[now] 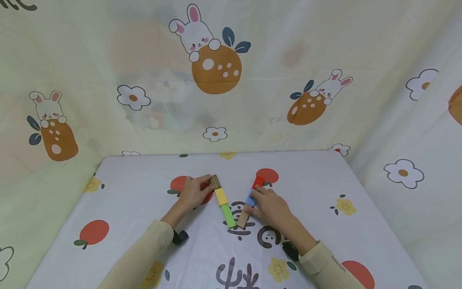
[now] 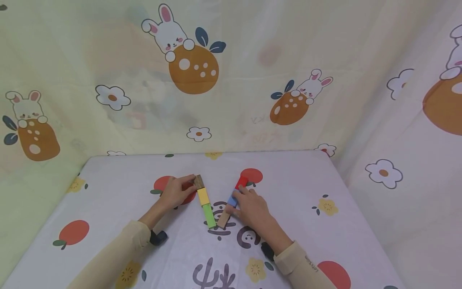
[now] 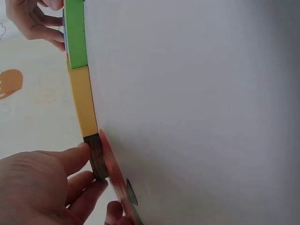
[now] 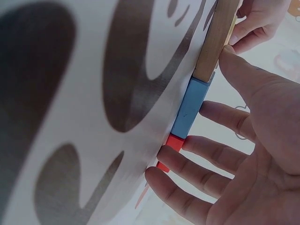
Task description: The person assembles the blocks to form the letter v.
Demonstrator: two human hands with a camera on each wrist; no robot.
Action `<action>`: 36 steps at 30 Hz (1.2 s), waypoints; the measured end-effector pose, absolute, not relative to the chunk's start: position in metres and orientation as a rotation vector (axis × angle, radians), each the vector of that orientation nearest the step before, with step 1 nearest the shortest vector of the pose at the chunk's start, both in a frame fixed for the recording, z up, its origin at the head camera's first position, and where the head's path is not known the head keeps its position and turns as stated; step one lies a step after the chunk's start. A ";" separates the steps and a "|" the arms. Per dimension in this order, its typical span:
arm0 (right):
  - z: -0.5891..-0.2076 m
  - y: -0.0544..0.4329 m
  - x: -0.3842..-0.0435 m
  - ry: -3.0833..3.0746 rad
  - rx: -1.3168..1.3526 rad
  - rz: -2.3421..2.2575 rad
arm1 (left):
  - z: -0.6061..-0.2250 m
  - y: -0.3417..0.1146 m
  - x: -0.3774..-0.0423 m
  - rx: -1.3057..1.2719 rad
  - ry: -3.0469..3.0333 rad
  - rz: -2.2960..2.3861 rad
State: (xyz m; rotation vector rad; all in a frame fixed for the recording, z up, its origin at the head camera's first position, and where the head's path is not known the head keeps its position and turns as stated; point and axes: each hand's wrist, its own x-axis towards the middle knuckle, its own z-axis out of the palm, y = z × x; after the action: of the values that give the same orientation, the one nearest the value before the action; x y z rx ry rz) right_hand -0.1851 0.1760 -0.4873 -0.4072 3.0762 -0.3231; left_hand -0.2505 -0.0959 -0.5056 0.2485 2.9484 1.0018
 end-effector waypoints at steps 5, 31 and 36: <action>-0.488 0.176 -0.185 3.080 -0.421 -0.316 | -0.507 -0.097 -0.252 0.251 2.944 1.011; -0.488 0.175 -0.186 3.079 -0.414 -0.319 | -0.507 -0.097 -0.251 0.288 2.955 1.015; -0.488 0.174 -0.186 3.079 -0.408 -0.323 | -0.508 -0.097 -0.251 0.297 2.960 1.020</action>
State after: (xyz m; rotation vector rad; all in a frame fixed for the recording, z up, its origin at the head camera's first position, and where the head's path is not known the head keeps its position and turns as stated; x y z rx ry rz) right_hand -0.1860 0.1742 -0.4877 -0.4084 3.0792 -0.3226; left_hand -0.2511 -0.0971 -0.5082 0.2971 2.9596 1.0196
